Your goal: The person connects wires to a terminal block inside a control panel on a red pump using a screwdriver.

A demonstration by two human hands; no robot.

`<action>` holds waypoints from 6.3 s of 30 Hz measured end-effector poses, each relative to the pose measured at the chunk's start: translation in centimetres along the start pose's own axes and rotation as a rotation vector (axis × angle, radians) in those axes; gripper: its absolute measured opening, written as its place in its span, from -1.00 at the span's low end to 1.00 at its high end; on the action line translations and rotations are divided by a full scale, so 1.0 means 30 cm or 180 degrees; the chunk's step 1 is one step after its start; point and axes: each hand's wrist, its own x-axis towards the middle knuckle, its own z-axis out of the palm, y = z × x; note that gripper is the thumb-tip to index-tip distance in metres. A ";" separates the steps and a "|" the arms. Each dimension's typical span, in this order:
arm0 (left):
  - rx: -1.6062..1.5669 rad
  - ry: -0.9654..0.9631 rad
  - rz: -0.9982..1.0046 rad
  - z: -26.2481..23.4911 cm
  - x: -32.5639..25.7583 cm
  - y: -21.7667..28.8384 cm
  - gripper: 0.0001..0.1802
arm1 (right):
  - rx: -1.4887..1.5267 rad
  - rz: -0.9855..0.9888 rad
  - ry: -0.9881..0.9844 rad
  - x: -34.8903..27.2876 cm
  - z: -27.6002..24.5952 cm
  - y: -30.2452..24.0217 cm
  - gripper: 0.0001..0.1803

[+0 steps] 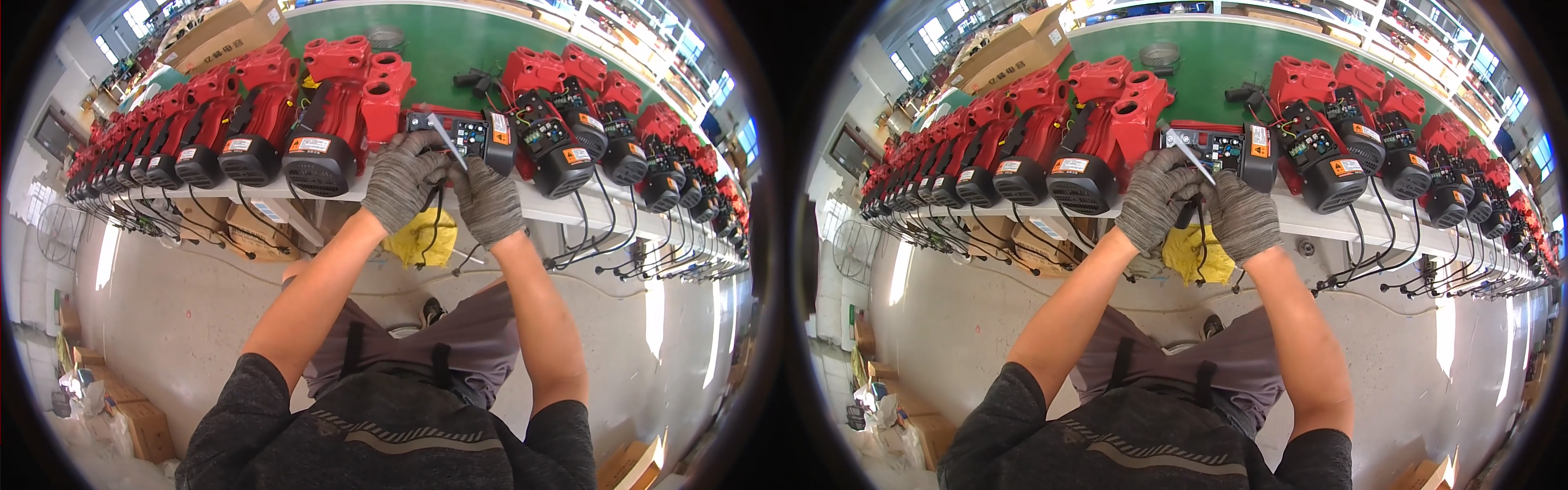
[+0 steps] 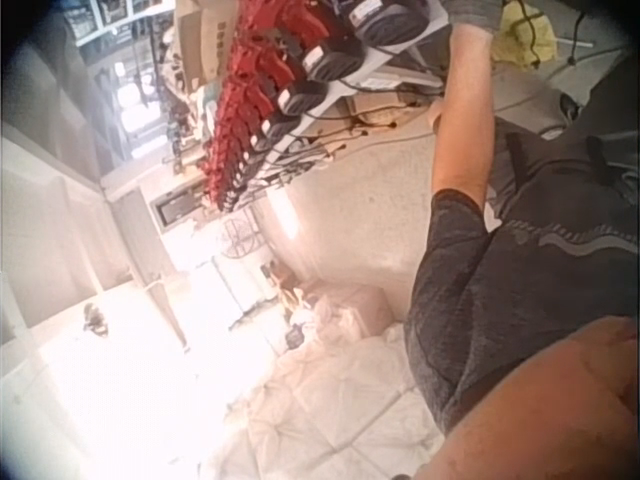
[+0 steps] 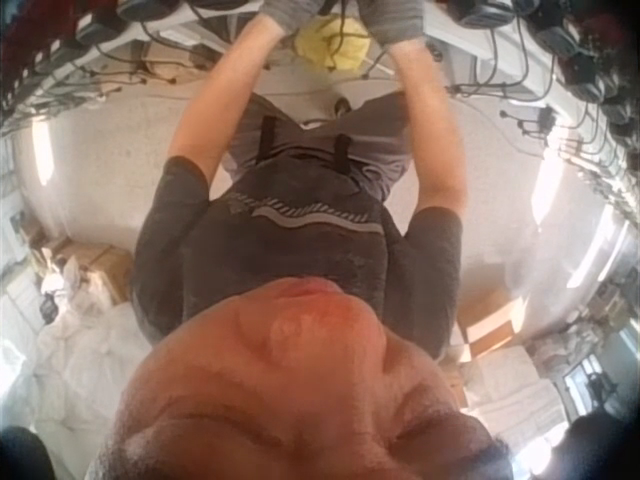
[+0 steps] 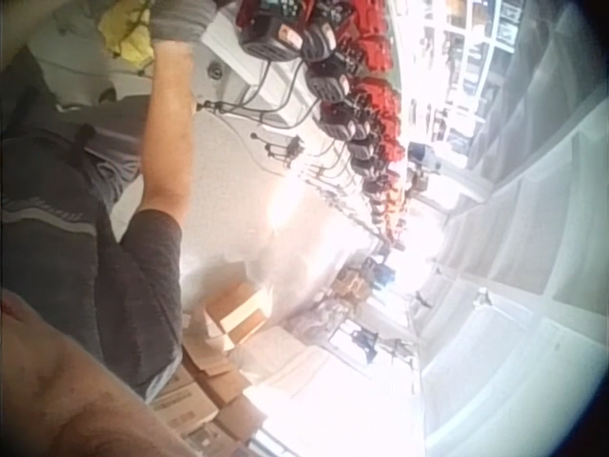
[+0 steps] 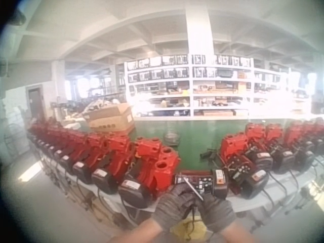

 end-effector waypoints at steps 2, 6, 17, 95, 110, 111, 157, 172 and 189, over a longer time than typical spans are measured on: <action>-0.0105 0.0060 -0.0154 0.002 -0.002 0.001 -0.67 | 0.0571 0.0408 -0.0038 0.007 0.014 -0.036 -0.81; 0.0048 -0.0088 0.0019 -0.019 -0.011 -0.005 -0.61 | 0.3098 0.2555 -0.0164 -0.010 0.007 -0.132 -0.81; 0.0233 0.0119 -0.0063 -0.033 -0.024 0.035 -0.58 | 0.3172 0.2650 -0.0009 -0.019 0.004 -0.126 -0.82; 0.0296 0.0283 -0.0092 0.020 -0.009 0.014 -0.71 | -0.0385 0.0225 -0.0178 0.018 -0.022 -0.032 -0.82; 0.0583 0.0147 -0.0346 0.013 0.021 0.056 -0.80 | 0.4233 0.3158 0.0459 -0.293 -0.147 -0.164 -0.66; 0.0691 0.0038 -0.0392 0.013 0.029 0.060 -0.80 | 0.4499 0.3399 0.0109 -0.374 -0.161 -0.152 -0.58; 0.0596 -0.0239 -0.0398 0.043 -0.008 -0.003 -0.74 | 0.0920 0.0037 0.1782 -0.187 -0.317 -0.361 -0.51; 0.0478 0.0021 -0.0269 0.047 -0.008 -0.012 -0.77 | 0.0830 -0.0066 0.1743 -0.188 -0.303 -0.338 -0.48; 0.0579 -0.0175 -0.0407 0.018 0.004 0.007 -0.75 | -0.0539 -0.0600 0.0582 -0.135 -0.406 -0.435 -0.56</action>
